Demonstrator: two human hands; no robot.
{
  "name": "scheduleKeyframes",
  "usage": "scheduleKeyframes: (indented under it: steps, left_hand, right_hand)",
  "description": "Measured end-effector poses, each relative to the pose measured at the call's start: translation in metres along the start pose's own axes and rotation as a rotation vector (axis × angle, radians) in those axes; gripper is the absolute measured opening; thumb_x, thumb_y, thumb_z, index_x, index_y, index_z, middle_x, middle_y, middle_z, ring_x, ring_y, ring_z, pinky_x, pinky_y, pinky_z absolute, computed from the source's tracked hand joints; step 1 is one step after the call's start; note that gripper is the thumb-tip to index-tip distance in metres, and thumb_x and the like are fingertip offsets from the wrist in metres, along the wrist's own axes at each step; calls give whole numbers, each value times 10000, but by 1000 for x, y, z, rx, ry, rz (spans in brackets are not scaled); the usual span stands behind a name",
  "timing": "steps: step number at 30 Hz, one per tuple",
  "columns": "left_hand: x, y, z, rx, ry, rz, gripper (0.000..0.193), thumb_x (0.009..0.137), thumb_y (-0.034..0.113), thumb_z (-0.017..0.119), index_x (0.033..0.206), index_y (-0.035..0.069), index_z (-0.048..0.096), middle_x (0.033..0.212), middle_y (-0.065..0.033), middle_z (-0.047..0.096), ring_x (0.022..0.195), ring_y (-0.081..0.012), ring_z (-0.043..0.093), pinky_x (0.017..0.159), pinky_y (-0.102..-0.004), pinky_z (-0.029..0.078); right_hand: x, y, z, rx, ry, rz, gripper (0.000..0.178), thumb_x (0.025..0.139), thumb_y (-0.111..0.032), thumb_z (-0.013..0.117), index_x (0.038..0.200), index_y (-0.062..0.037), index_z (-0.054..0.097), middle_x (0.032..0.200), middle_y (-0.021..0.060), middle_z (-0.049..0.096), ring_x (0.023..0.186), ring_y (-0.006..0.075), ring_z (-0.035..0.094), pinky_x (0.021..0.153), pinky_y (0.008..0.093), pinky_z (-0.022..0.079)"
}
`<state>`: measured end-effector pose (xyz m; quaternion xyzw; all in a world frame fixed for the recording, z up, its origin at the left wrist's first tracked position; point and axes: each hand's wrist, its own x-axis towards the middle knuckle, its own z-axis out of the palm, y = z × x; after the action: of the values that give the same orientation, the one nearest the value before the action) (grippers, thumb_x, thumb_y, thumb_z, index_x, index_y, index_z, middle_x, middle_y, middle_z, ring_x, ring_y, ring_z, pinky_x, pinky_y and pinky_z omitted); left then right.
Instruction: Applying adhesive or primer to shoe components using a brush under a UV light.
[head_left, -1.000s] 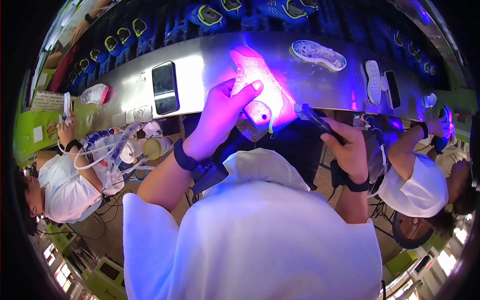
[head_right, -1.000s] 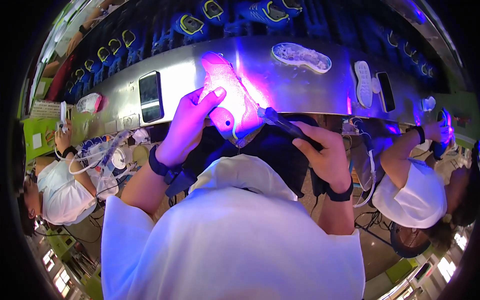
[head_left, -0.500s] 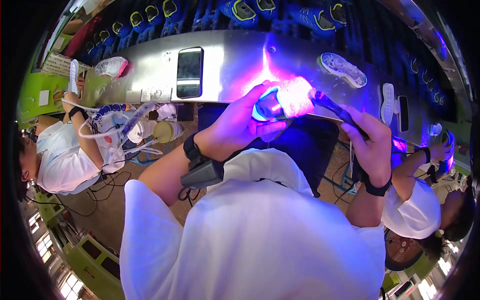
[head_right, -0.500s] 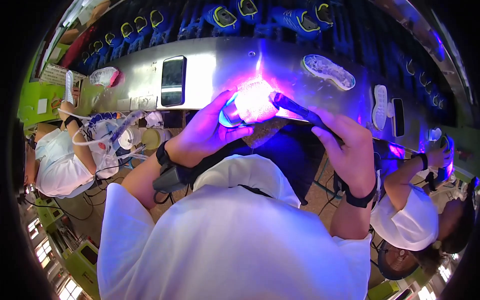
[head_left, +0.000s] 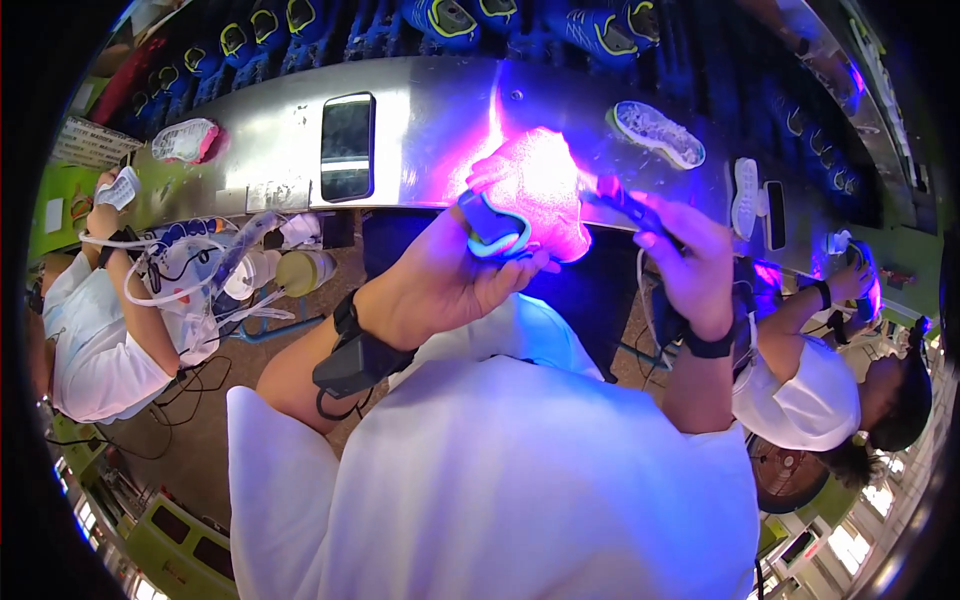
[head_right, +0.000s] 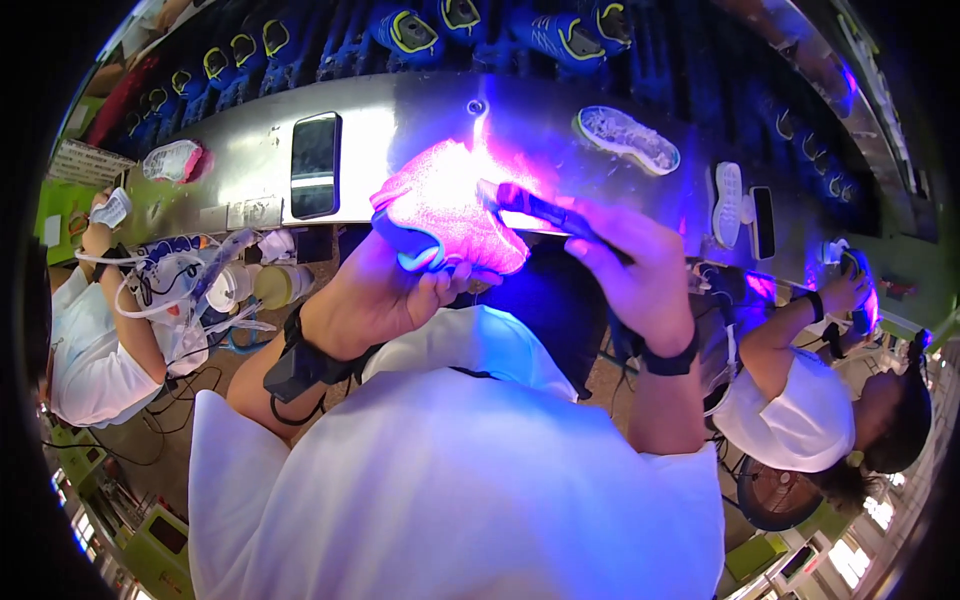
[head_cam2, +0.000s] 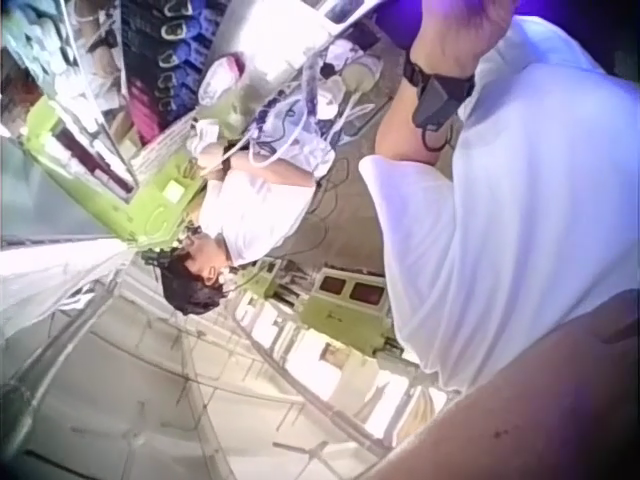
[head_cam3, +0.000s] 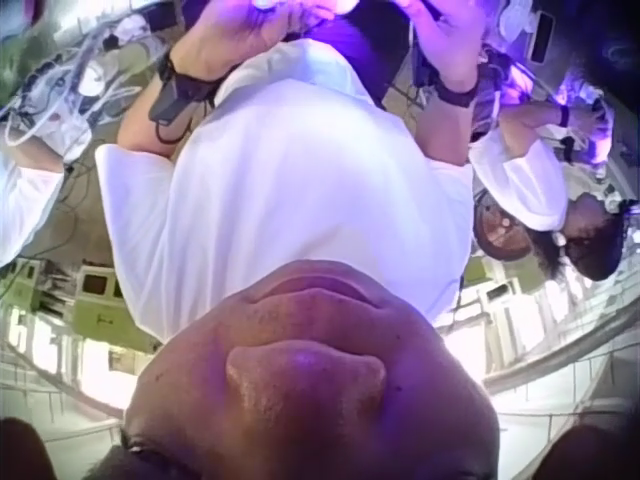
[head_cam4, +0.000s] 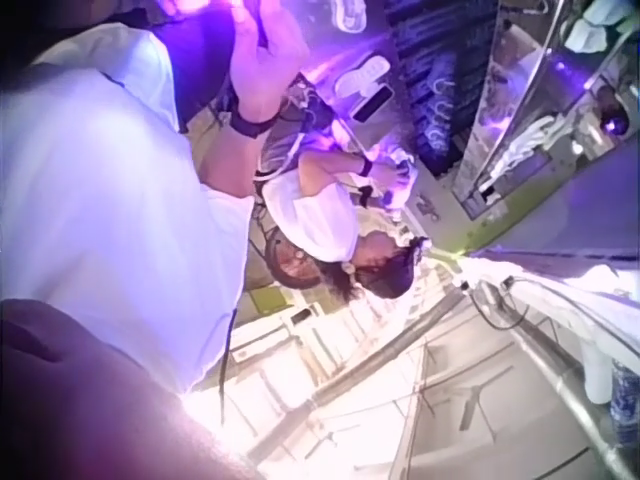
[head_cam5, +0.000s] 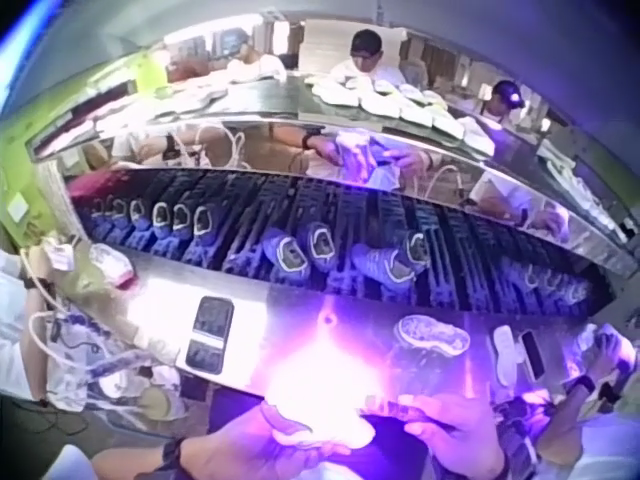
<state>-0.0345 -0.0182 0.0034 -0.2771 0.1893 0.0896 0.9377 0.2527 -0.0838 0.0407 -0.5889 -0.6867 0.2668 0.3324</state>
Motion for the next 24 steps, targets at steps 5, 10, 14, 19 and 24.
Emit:
scheduleKeyframes:
  steps: [5,10,14,19,24]
  left_hand:
    - [1,-10,11,260,-155,210,559,1041,458,504,1331,-17,547,1220,-232,666,1022,-331,719,886,-414,628]
    - [17,2,42,1035,-133,674,547,1041,359,548,1444,0,466,1344,-130,618,1191,-219,632,1058,-363,470]
    - [-1,64,58,1338,233,909,373,953,284,710,1202,11,655,1028,-9,707,938,-93,664,835,-267,523]
    - [-15,215,101,1995,1103,1471,856,777,571,797,1279,-71,535,1099,-243,705,1009,-366,708,867,-409,556]
    - [-55,344,145,2203,1734,1376,696,839,484,720,1276,-23,531,1048,-233,727,993,-393,710,852,-478,573]
  right_hand:
    - [-27,31,23,168,67,-18,418,831,47,718,1246,3,688,975,41,706,839,114,618,763,262,497]
    - [-7,22,17,184,124,280,406,862,32,723,1264,8,675,1034,70,726,902,122,643,810,277,514]
    - [-7,15,30,122,-18,86,402,875,-22,744,1270,7,675,1199,138,720,1087,188,654,969,326,493]
    - [-42,64,17,297,286,401,377,950,-38,655,1321,22,615,1015,66,685,892,133,637,800,272,528]
    - [-58,68,-3,403,362,565,311,958,-42,626,1262,24,617,815,-25,604,615,46,478,543,211,375]
